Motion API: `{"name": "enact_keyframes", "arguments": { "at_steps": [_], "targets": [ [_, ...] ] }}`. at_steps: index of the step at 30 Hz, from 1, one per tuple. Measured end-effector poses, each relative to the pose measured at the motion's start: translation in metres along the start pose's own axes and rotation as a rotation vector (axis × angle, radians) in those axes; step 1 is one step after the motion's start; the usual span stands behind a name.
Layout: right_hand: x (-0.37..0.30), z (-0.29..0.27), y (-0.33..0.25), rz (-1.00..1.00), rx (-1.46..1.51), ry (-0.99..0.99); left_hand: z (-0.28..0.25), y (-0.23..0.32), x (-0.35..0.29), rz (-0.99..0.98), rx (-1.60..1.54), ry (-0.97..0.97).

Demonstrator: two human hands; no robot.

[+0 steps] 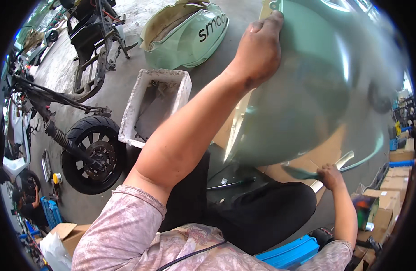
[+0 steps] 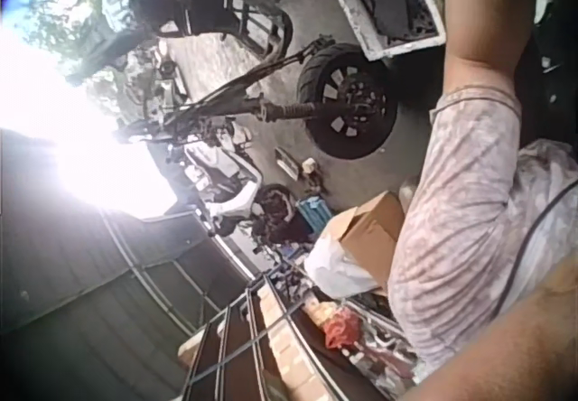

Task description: The person assembles pieces of a green vehicle fairing by hand, fitting plastic panels and internal components together while seated in a workshop.

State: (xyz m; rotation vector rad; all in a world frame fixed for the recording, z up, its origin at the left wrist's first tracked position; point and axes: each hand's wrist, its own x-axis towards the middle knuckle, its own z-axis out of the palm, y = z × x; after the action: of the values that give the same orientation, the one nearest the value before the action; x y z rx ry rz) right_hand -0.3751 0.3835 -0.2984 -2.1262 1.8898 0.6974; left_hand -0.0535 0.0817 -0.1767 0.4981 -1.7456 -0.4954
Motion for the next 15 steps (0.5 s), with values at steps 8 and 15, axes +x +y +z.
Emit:
{"name": "enact_keyframes", "arguments": {
  "at_steps": [8, 15],
  "targets": [
    [-0.135, -0.076, -0.045, 0.308, -0.191, 0.222, 0.005, -0.021, 0.006, -0.014, -0.06, -0.009],
    [-0.225, -0.121, -0.038, 0.826, 0.038, 0.642, -0.006, -0.021, 0.001, -0.294, -0.403, -0.046]
  ]
}}
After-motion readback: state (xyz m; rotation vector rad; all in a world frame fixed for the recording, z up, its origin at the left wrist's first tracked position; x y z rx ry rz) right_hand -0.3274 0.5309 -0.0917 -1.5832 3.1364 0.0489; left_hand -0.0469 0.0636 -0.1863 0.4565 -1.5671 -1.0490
